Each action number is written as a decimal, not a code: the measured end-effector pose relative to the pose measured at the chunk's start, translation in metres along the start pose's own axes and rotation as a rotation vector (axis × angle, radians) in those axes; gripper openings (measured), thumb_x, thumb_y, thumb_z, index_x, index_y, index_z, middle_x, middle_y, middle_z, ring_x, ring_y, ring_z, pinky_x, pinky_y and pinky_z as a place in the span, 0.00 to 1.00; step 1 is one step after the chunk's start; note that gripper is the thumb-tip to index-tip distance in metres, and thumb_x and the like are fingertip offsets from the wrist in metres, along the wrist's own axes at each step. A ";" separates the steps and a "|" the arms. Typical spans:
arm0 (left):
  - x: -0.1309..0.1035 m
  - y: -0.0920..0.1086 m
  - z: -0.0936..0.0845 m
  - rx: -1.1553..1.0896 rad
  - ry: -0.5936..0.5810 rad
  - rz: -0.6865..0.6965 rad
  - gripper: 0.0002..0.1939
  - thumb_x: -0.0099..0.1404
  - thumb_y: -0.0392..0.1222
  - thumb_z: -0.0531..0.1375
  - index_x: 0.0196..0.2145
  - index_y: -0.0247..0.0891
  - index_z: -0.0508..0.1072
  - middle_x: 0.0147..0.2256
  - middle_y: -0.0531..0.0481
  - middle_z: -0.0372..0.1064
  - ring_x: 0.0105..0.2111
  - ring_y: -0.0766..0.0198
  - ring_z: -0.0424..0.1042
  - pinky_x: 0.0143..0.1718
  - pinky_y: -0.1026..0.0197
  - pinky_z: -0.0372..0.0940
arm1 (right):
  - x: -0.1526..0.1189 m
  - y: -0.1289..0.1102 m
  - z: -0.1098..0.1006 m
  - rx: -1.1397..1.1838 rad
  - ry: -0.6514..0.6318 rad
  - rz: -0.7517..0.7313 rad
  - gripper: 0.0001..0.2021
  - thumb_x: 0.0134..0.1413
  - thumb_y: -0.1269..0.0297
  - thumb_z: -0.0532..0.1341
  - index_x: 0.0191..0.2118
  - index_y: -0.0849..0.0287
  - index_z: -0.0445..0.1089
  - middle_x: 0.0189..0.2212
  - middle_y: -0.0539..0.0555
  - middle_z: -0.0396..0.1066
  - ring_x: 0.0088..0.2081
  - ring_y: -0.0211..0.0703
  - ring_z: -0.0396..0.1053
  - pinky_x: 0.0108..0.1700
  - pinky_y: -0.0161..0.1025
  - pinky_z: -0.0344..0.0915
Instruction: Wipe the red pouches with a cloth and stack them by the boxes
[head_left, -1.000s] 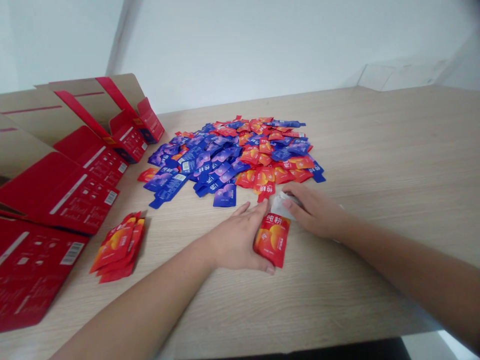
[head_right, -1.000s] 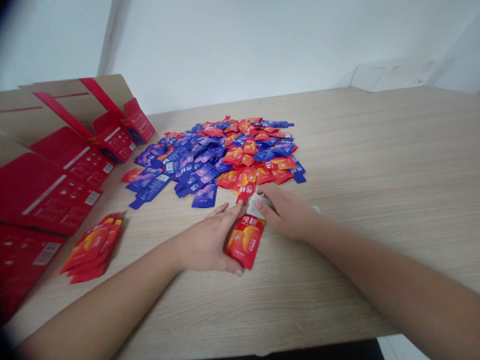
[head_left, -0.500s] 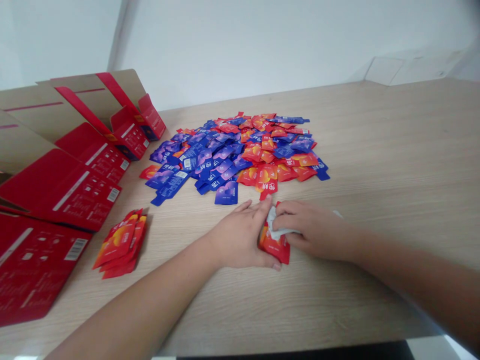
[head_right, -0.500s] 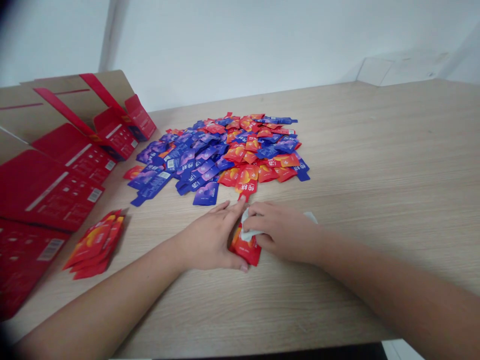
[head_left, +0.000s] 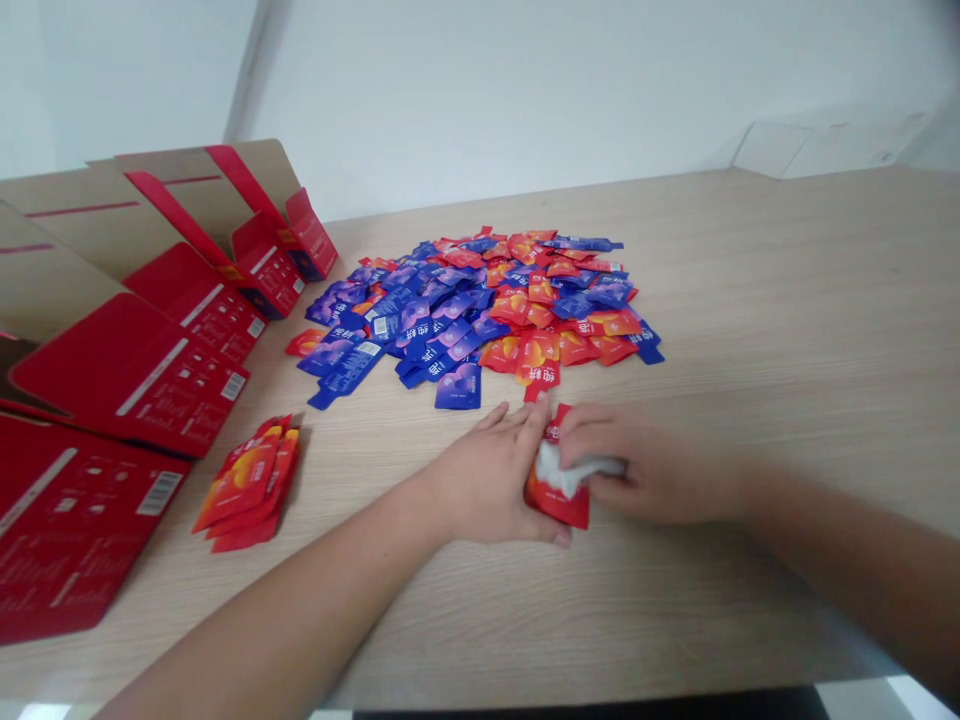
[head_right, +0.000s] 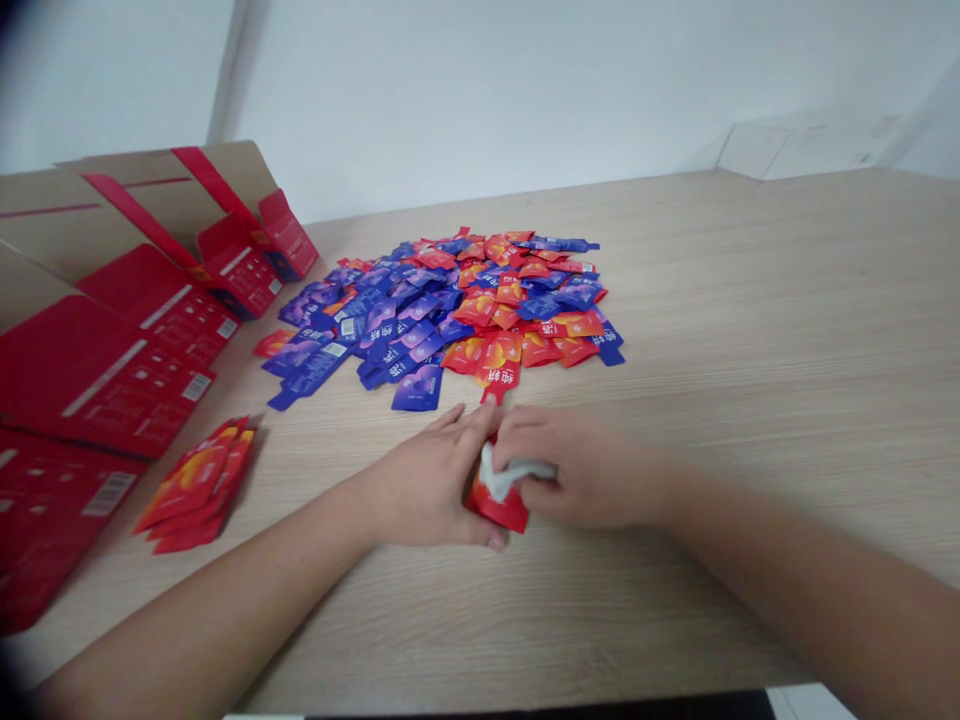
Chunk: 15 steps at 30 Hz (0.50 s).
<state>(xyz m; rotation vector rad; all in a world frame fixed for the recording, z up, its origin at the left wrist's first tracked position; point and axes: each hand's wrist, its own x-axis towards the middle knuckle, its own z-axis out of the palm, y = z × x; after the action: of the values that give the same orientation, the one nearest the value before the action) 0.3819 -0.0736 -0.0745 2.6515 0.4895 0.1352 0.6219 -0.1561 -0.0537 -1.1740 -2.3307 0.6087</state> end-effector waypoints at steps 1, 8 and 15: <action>0.000 0.000 0.000 -0.005 0.003 -0.005 0.72 0.55 0.68 0.74 0.78 0.34 0.36 0.76 0.23 0.46 0.74 0.36 0.56 0.75 0.32 0.46 | -0.001 -0.008 -0.001 0.061 -0.109 0.000 0.18 0.56 0.78 0.64 0.46 0.47 0.77 0.48 0.50 0.79 0.48 0.47 0.77 0.53 0.44 0.74; 0.001 0.002 -0.002 -0.037 -0.008 -0.063 0.75 0.56 0.69 0.74 0.79 0.32 0.32 0.75 0.23 0.50 0.74 0.35 0.56 0.74 0.32 0.49 | 0.001 -0.002 0.001 0.025 -0.173 0.030 0.12 0.63 0.74 0.64 0.46 0.51 0.79 0.46 0.52 0.80 0.49 0.49 0.77 0.56 0.46 0.71; 0.001 0.005 -0.006 -0.030 -0.016 -0.081 0.72 0.60 0.68 0.73 0.79 0.32 0.33 0.76 0.25 0.45 0.74 0.36 0.56 0.75 0.35 0.49 | 0.002 0.029 0.007 -0.201 0.062 0.165 0.14 0.63 0.71 0.62 0.52 0.55 0.80 0.51 0.59 0.78 0.52 0.54 0.76 0.58 0.51 0.72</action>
<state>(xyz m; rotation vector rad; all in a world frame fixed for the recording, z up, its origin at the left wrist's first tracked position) 0.3835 -0.0747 -0.0667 2.5971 0.5840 0.0963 0.6350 -0.1397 -0.0751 -1.4653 -2.2999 0.3921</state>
